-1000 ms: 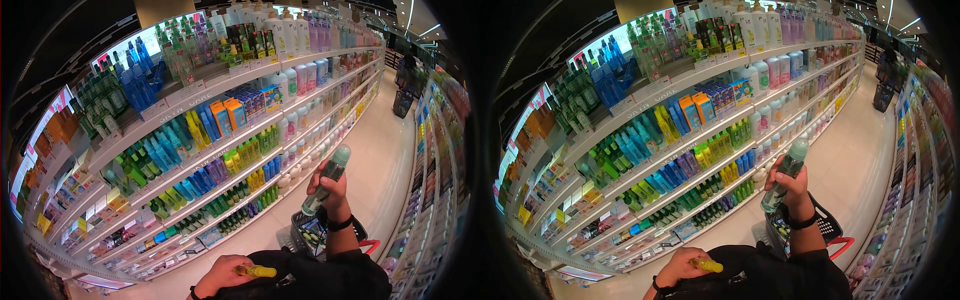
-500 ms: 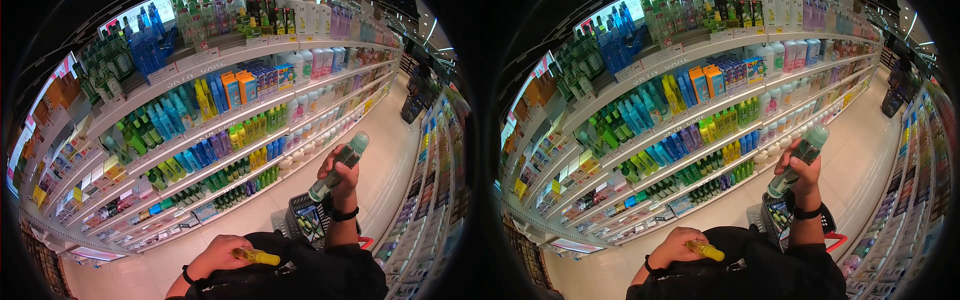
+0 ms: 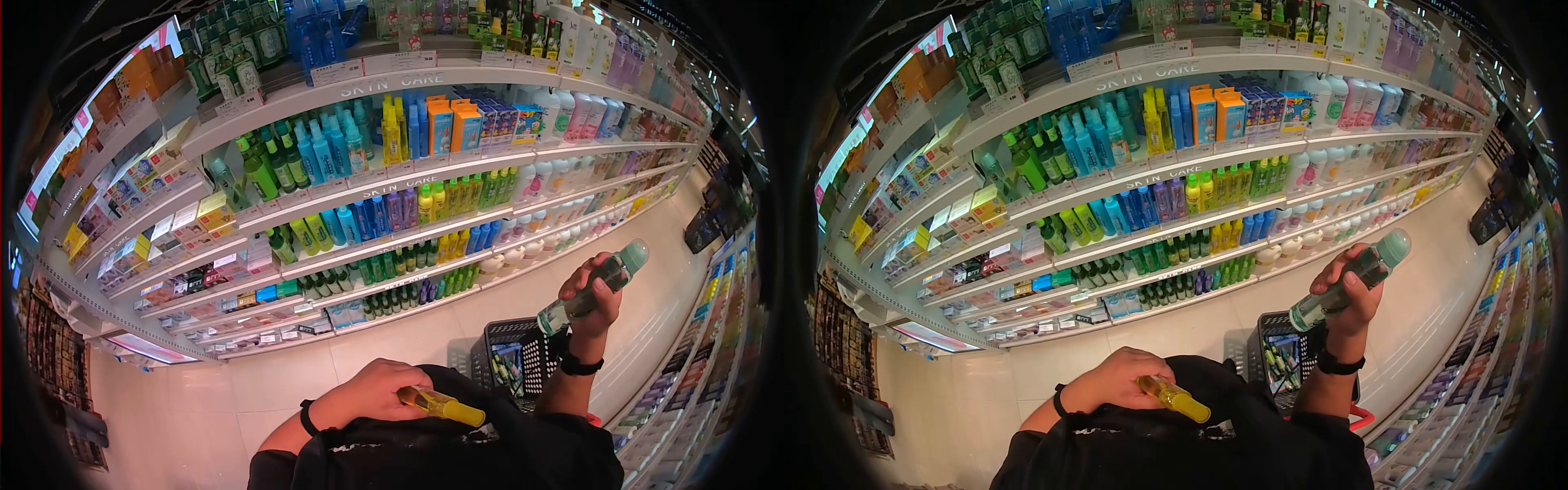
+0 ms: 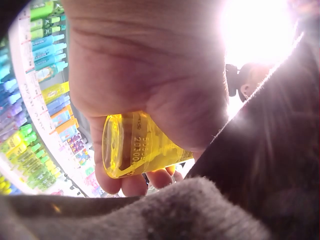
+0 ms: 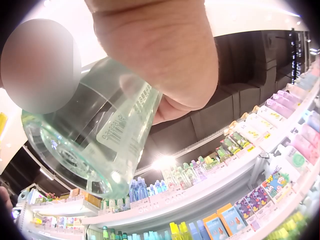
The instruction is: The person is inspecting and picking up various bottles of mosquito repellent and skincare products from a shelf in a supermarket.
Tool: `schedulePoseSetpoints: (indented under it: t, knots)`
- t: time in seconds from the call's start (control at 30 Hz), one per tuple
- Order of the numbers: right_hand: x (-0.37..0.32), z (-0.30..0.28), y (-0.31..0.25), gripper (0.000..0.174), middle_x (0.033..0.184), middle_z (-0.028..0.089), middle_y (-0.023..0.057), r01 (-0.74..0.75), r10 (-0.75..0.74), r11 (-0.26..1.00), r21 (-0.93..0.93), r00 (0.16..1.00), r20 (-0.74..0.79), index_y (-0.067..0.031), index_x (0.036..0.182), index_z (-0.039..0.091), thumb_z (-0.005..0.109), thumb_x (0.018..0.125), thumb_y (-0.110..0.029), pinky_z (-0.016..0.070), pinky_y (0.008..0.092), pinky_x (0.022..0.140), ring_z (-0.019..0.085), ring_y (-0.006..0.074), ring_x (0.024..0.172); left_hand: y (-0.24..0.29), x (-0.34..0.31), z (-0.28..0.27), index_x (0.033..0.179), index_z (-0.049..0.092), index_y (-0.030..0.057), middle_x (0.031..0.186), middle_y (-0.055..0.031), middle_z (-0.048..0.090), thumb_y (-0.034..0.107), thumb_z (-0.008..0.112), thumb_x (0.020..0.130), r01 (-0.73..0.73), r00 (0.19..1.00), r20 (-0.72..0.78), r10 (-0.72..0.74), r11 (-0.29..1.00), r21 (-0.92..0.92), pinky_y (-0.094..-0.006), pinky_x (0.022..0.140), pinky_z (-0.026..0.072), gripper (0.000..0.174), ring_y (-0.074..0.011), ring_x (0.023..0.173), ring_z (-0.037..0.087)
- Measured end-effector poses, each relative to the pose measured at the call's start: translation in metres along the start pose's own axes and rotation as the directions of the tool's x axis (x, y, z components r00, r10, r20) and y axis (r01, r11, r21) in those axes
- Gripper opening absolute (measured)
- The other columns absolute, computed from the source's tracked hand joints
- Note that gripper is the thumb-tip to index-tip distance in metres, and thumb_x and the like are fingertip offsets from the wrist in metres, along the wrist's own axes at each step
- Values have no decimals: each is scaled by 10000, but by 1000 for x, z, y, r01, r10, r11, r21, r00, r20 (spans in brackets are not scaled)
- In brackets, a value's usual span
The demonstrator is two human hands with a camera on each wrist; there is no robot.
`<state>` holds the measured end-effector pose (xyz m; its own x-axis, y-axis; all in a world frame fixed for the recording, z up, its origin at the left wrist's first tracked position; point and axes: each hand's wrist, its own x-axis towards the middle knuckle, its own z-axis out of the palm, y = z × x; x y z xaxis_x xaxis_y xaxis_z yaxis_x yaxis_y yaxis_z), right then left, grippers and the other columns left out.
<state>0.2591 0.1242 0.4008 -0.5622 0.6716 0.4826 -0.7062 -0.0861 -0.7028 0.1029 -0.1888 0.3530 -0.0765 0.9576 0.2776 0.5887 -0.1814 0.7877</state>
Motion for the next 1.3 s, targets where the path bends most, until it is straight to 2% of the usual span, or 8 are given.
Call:
schedulePoseSetpoints:
  t: [0.13,0.17,0.23,0.37,0.43,0.97,1.03,1.3]
  knots:
    - [-6,7,4,356,747,523,92,-13,11,999,41,998,57,-22,1108,423,594,821,-147,506,301,556,542,181,592,9,-18,1,930,639,118,796,-30,650,243,804,713,36,999,-24,-36,999,-2,-333,599,499,299,-253,699,637]
    - [-7,4,4,345,779,513,87,-29,25,999,36,994,105,-32,1122,413,578,844,-153,505,291,571,536,171,616,13,-21,4,934,613,120,720,-24,600,275,799,720,3,997,-81,-4,1000,-8,-339,554,468,323,-247,641,607]
    - [-12,-14,-10,329,820,488,74,9,-12,1000,22,993,119,-42,1128,406,555,892,-215,495,276,578,515,151,652,9,-10,14,930,579,118,630,-20,545,319,784,737,-108,988,-111,104,994,-29,-345,502,429,346,-243,571,570]
    - [-17,-19,-18,381,807,500,74,73,-76,997,29,987,141,-47,1132,412,484,964,-381,487,284,561,511,165,611,6,-4,19,927,577,116,625,-18,548,326,777,740,-151,984,-103,144,987,-61,-341,502,431,345,-239,574,574]
    - [-14,-17,-12,423,798,512,77,57,-60,998,22,982,181,-50,1131,417,452,976,-442,483,295,552,512,176,589,6,-9,14,955,602,115,846,-24,642,262,789,730,-34,999,9,35,999,-40,-350,599,490,327,-265,718,627]
    - [-9,-7,-4,479,780,512,65,44,-44,999,1,983,178,-54,1122,451,476,953,-501,467,287,537,502,164,582,5,-13,11,938,603,128,832,-9,646,252,793,717,-42,998,-39,41,999,-16,-343,594,493,318,-248,706,629]
    - [-8,-7,-4,509,772,513,64,43,-42,999,1,981,188,-50,1119,451,482,943,-526,468,287,536,505,164,581,5,-11,14,921,576,123,637,-19,561,278,784,700,-89,990,-114,86,996,-26,-347,518,440,341,-246,597,585]
    - [-8,-10,-3,587,766,537,79,25,-32,999,32,974,224,-33,1107,449,495,916,-586,495,311,541,545,187,582,5,-15,14,926,577,122,644,-19,566,275,784,699,-92,990,-114,88,995,-34,-349,520,446,343,-247,601,590]
